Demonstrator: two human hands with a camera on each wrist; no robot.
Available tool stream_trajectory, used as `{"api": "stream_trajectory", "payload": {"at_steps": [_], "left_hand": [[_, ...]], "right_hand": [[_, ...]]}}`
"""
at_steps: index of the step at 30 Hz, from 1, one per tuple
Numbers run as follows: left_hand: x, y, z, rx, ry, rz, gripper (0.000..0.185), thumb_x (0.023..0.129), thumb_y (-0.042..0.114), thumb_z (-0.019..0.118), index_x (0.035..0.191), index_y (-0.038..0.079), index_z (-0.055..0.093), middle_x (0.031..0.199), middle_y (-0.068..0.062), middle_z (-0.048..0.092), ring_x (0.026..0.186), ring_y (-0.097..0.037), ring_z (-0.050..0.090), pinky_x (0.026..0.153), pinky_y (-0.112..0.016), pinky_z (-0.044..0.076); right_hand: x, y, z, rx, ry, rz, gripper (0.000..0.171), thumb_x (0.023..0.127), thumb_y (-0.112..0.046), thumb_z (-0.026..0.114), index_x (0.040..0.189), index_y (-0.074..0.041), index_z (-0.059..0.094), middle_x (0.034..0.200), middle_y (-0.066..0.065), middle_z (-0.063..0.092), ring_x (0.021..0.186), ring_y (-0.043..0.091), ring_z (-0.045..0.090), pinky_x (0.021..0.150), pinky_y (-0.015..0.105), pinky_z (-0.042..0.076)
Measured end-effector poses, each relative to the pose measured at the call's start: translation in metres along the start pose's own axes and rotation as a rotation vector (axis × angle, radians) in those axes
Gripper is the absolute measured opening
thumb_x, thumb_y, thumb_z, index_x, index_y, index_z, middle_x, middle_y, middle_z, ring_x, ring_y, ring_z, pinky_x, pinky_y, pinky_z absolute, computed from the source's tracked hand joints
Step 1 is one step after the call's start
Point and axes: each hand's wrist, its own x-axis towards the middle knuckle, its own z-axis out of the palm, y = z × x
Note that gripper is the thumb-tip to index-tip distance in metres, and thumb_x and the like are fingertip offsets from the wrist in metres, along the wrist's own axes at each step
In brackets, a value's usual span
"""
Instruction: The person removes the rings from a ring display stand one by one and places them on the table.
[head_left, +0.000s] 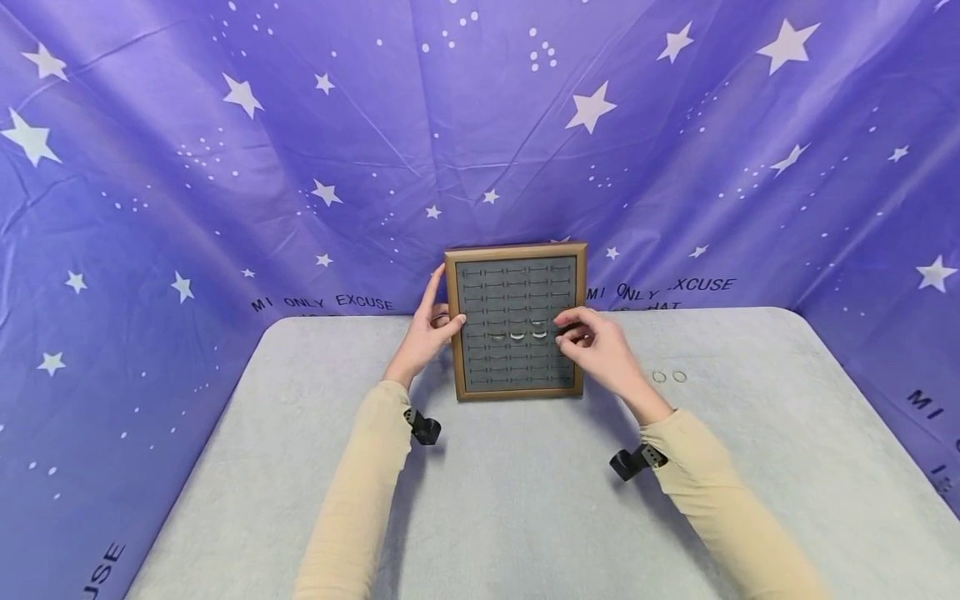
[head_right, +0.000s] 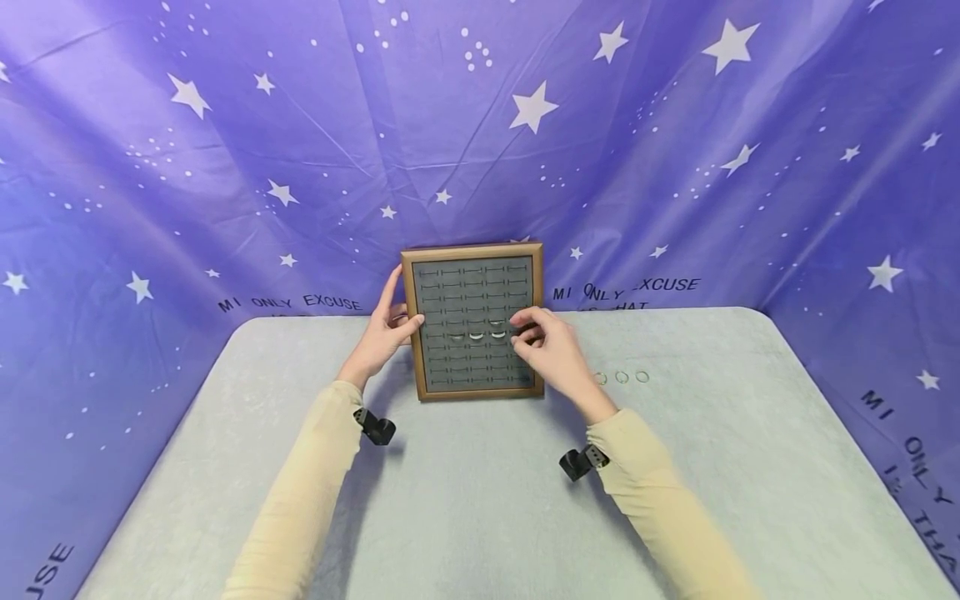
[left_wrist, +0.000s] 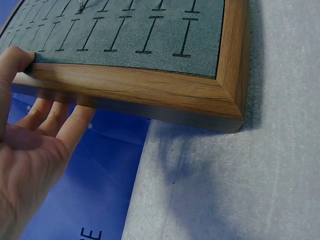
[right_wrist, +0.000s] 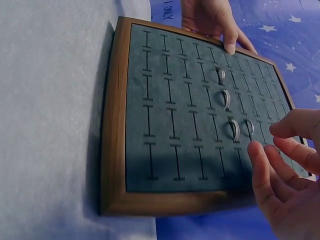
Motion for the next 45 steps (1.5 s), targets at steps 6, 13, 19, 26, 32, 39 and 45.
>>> {"api": "stream_trajectory", "payload": {"at_steps": [6, 13, 19, 26, 32, 39, 45], "left_hand": [[0.0, 0.0, 0.001, -0.001, -0.008, 0.001, 0.087, 0.093, 0.005, 0.064, 0.149, 0.054, 0.019, 0.114, -0.019, 0.055, 0.087, -0.021, 0.059, 0.062, -0.029, 0.05], [0.001, 0.001, 0.004, 0.001, -0.009, -0.003, 0.087, 0.093, 0.005, 0.064, 0.149, 0.054, 0.019, 0.113, -0.02, 0.055, 0.086, -0.021, 0.06, 0.062, -0.029, 0.049], [0.002, 0.0, 0.004, 0.007, -0.013, 0.002, 0.087, 0.093, 0.005, 0.063, 0.15, 0.051, 0.017, 0.11, -0.019, 0.055, 0.083, -0.019, 0.059, 0.061, -0.031, 0.049], [0.002, -0.001, 0.001, -0.001, -0.009, 0.023, 0.087, 0.093, 0.005, 0.064, 0.15, 0.052, 0.018, 0.105, -0.015, 0.054, 0.079, -0.017, 0.057, 0.062, -0.037, 0.048], [0.001, 0.0, 0.001, 0.004, 0.003, 0.009, 0.087, 0.093, 0.006, 0.064, 0.149, 0.054, 0.017, 0.106, -0.015, 0.053, 0.08, -0.017, 0.056, 0.061, -0.032, 0.048], [-0.001, -0.001, 0.001, -0.009, 0.001, -0.001, 0.086, 0.094, 0.005, 0.063, 0.149, 0.054, 0.018, 0.103, -0.014, 0.054, 0.075, -0.015, 0.053, 0.058, -0.027, 0.046], [-0.001, -0.001, 0.002, -0.022, -0.003, 0.005, 0.086, 0.094, 0.004, 0.063, 0.148, 0.055, 0.018, 0.096, -0.011, 0.054, 0.071, -0.013, 0.052, 0.056, -0.029, 0.045]], "right_hand": [[0.005, -0.002, 0.007, 0.007, -0.005, -0.015, 0.026, 0.081, 0.008, 0.063, 0.107, 0.003, 0.064, 0.101, 0.016, 0.064, 0.083, 0.023, 0.062, 0.069, 0.024, 0.05], [0.008, -0.001, 0.012, -0.033, -0.002, -0.051, 0.025, 0.082, 0.006, 0.064, 0.107, 0.002, 0.064, 0.103, 0.014, 0.062, 0.083, 0.022, 0.061, 0.071, 0.032, 0.051], [0.011, 0.003, 0.015, -0.068, 0.017, -0.081, 0.027, 0.083, 0.005, 0.065, 0.109, 0.001, 0.064, 0.104, 0.013, 0.061, 0.082, 0.022, 0.061, 0.071, 0.036, 0.05], [0.013, 0.004, 0.023, -0.157, 0.059, -0.131, 0.024, 0.083, 0.002, 0.066, 0.107, 0.0, 0.069, 0.102, 0.013, 0.059, 0.076, 0.021, 0.06, 0.067, 0.035, 0.05], [0.013, 0.001, 0.029, -0.217, 0.078, -0.117, 0.019, 0.081, 0.0, 0.068, 0.1, 0.0, 0.069, 0.098, 0.012, 0.057, 0.078, 0.024, 0.057, 0.07, 0.037, 0.047], [0.013, -0.002, 0.033, -0.267, 0.084, -0.07, 0.011, 0.082, -0.003, 0.069, 0.093, -0.002, 0.067, 0.095, 0.01, 0.055, 0.078, 0.023, 0.056, 0.071, 0.035, 0.045], [0.012, -0.002, 0.034, -0.25, 0.128, -0.051, 0.008, 0.082, -0.005, 0.069, 0.088, -0.005, 0.064, 0.09, 0.008, 0.054, 0.077, 0.021, 0.054, 0.068, 0.034, 0.042]]}}
